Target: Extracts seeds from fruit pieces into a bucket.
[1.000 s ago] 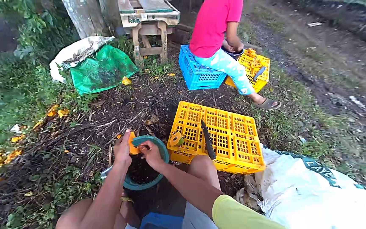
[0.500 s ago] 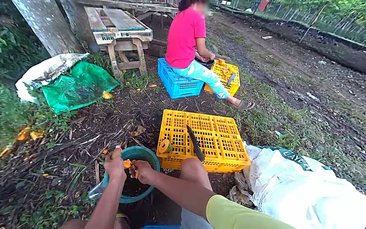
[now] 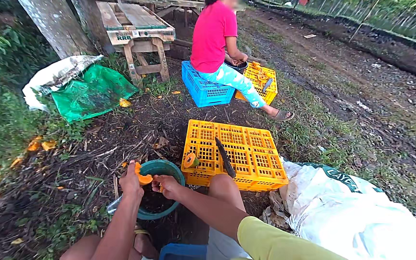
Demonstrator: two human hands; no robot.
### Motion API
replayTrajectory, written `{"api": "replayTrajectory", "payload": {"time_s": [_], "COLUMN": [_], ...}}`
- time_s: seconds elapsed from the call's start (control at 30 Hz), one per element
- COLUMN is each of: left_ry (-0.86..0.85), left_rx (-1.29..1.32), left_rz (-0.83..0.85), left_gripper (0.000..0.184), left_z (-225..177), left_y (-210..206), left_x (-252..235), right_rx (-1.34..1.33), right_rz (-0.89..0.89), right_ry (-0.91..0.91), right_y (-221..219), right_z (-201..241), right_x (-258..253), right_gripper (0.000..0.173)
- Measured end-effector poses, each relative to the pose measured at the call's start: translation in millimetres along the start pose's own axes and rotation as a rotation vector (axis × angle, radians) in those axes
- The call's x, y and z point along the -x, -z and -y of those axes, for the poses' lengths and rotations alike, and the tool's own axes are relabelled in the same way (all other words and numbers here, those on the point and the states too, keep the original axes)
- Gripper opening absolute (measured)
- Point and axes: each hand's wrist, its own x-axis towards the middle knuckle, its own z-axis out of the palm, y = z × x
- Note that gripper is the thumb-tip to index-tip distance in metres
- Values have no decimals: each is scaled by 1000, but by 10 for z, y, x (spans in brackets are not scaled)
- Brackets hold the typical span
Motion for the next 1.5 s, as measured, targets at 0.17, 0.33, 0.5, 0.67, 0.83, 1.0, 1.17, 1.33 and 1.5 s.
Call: {"api": "replayTrajectory", "payload": {"time_s": [0.17,0.33,0.5,0.67,0.83,1.0,1.17,1.33,1.5], "left_ry": [117,154,162,177,149,155,190,194,209], "left_rx": [201,278,248,304,335,336,307,288,297], "left_rz": [0,30,89,106,66,85,110,125,94], "left_gripper": [57,56,53,49,44,43,44,41,40], "left_z": [-185,-336,-362,-449,-506,-558,-578,-605,-586], "left_y": [214,491,667,786,882,915,883,914,956], "left_x": [-3,-87,-147,-83,-121,-164,-183,-201,-244], "right_rx": [22,108,506,602,692,895,1693,1731,2021], "right_rz": [113,155,173,388,191,141,152,166,463], "right_ry": [-149,-114,-18,141,-34,-191,-118,-10,149], "right_y": [193,197,49,-163,287,459,608,417,372], "right_z": [-25,6,218,600,-159,-713,-617,-563,-960], "right_x": [-136,-116,-42,47,-677,-1068,-1245,-1275,-1373], "right_gripper": [47,25,23,17,18,27,30,28,35]}}
